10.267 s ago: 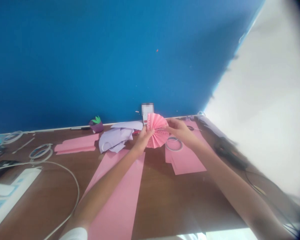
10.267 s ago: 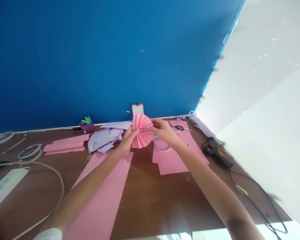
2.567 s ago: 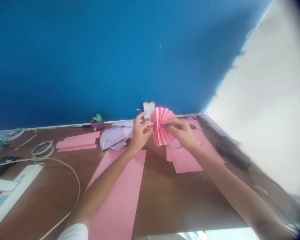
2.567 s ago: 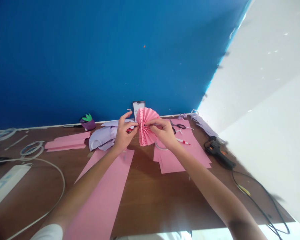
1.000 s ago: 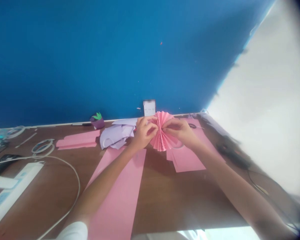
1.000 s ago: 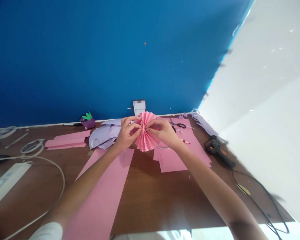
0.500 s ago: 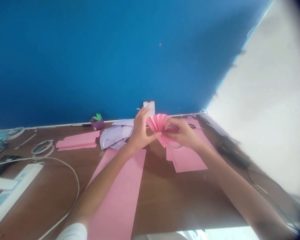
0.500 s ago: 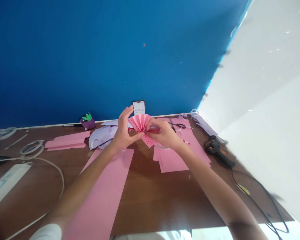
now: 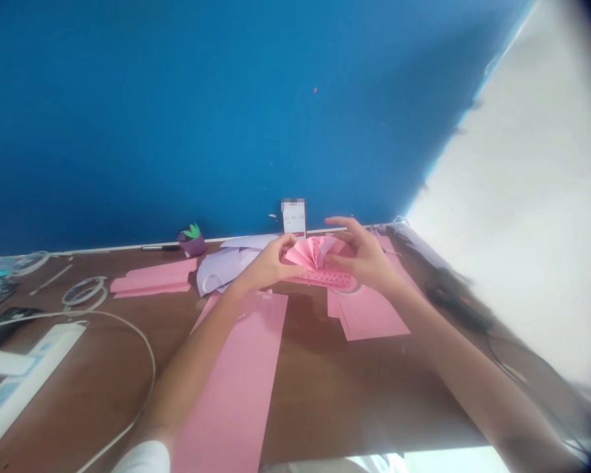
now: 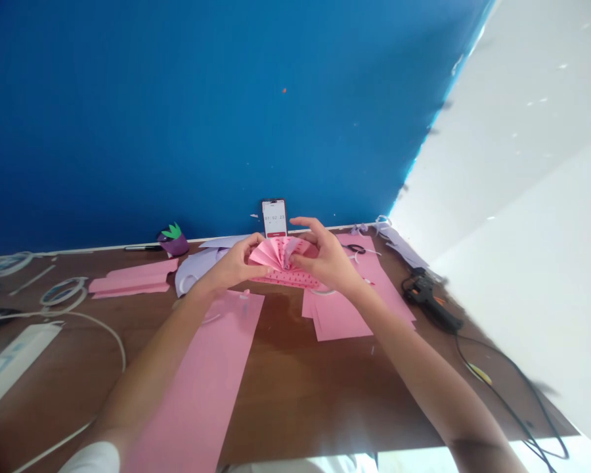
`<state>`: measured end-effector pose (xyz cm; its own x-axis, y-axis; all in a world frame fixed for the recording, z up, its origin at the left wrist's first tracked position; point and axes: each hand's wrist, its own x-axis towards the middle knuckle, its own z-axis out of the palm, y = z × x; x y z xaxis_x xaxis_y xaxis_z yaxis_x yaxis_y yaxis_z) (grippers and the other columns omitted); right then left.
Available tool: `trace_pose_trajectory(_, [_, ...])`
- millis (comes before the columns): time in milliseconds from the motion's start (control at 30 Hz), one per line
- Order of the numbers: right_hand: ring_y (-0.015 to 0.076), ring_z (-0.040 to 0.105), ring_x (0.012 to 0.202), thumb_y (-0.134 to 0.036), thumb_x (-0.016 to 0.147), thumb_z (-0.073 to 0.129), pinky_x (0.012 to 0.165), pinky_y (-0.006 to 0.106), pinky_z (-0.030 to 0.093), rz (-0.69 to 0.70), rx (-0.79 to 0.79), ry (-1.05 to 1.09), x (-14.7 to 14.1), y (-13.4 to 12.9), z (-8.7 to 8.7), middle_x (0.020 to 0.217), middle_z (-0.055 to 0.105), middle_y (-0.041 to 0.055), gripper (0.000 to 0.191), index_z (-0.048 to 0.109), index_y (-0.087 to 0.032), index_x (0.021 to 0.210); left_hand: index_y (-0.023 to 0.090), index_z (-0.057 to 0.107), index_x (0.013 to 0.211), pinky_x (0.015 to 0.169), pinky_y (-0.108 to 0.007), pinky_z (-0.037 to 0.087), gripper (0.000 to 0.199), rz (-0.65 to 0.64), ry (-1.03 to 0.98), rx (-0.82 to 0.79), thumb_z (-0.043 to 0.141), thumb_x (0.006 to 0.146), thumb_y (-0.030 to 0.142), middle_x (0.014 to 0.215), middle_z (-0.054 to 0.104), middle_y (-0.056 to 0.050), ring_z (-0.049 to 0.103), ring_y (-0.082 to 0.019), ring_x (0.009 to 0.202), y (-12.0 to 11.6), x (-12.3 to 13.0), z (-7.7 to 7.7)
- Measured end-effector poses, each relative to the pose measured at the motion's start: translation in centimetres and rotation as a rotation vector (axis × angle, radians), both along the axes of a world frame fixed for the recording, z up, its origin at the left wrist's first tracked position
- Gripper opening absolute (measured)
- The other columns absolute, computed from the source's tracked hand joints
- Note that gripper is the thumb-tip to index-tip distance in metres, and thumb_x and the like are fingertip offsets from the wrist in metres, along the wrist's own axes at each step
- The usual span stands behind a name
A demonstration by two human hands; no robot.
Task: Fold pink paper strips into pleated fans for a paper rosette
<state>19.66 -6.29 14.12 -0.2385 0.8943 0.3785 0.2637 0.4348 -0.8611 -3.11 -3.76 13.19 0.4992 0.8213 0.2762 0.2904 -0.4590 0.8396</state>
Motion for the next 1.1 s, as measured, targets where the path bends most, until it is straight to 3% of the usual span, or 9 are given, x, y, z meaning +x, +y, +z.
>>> trace_pose_trajectory(133, [0.0154, 0.062, 0.064, -0.014, 0.074, 0.063, 0.059, 0.031, 0.049, -0.005, 0.027, -0.117, -0.1, 0.0, -0.1, 0.086, 0.070, 0.0000, 0.052, 0.056, -0.028, 0.125, 0.021, 0.066, 0.112, 0.075, -0.034, 0.057, 0.036, -0.060, -0.021, -0.021, 0.068, 0.082, 0.041, 0.097, 0.071, -0.008, 0.069, -0.023, 0.089, -0.3, 0.3, 0.3])
trace_pose_trajectory(267, [0.0162, 0.062, 0.067, -0.014, 0.076, 0.062, 0.062, 0.032, 0.049, 0.008, 0.043, -0.176, -0.3, -0.1, -0.1, 0.087, 0.069, 0.0003, 0.053, 0.055, -0.028, 0.126, 0.020, 0.070, 0.107, 0.075, -0.038, 0.057, 0.040, -0.018, -0.016, -0.051, 0.073, 0.076, 0.045, 0.097, 0.073, -0.009, 0.070, -0.027, 0.090, -0.6, 0.6, 0.1])
trace_pose_trajectory(467, [0.0158, 0.062, 0.069, -0.028, 0.082, 0.065, 0.061, 0.031, 0.050, 0.076, -0.043, -0.157, 0.2, 0.3, -0.2, 0.095, 0.069, 0.0028, 0.048, 0.054, -0.028, 0.129, 0.021, 0.070, 0.109, 0.073, -0.037, 0.056, 0.038, 0.009, -0.008, -0.091, 0.072, 0.077, 0.041, 0.093, 0.073, -0.006, 0.069, -0.025, 0.087, -0.5, 0.9, -0.3])
trace_pose_trajectory(600, [0.0231, 0.065, 0.101, -0.031, 0.079, 0.070, 0.082, 0.036, 0.054, 0.195, -0.026, -0.202, 0.7, 0.8, -0.1, 0.122, 0.065, 0.0072, 0.047, 0.059, -0.026, 0.125, 0.020, 0.070, 0.106, 0.068, -0.034, 0.055, 0.036, 0.017, -0.004, -0.119, 0.072, 0.076, 0.040, 0.090, 0.072, -0.006, 0.068, -0.024, 0.082, -0.3, 0.8, -0.4])
trace_pose_trajectory(700, [0.0266, 0.061, 0.112, -0.028, 0.077, 0.072, 0.096, 0.043, 0.050, 0.224, -0.024, -0.254, 0.7, 0.6, 0.4, 0.124, 0.064, 0.0072, 0.048, 0.061, -0.026, 0.123, 0.017, 0.071, 0.101, 0.068, -0.033, 0.053, 0.035, 0.041, -0.016, -0.122, 0.073, 0.074, 0.039, 0.089, 0.072, -0.007, 0.067, -0.023, 0.081, -0.3, 0.8, -0.3])
trace_pose_trajectory(900, [0.0230, 0.064, 0.105, -0.026, 0.073, 0.073, 0.089, 0.039, 0.054, 0.304, -0.253, -0.167, 0.6, 0.1, 0.9, 0.124, 0.063, 0.0060, 0.053, 0.060, -0.025, 0.125, 0.015, 0.068, 0.089, 0.067, -0.027, 0.049, 0.025, -0.045, -0.027, -0.230, 0.073, 0.074, 0.035, 0.084, 0.068, -0.003, 0.064, -0.018, 0.076, -0.7, 0.9, 0.2])
trace_pose_trajectory(1100, [0.0194, 0.067, 0.090, -0.020, 0.073, 0.067, 0.078, 0.034, 0.056, 0.299, -0.466, -0.008, 0.7, 0.5, 0.3, 0.113, 0.066, 0.0036, 0.059, 0.055, -0.028, 0.130, 0.016, 0.066, 0.095, 0.060, -0.025, 0.047, 0.029, -0.094, -0.123, -0.405, 0.074, 0.073, 0.034, 0.079, 0.065, -0.001, 0.064, -0.017, 0.069, -0.8, 0.9, 0.2])
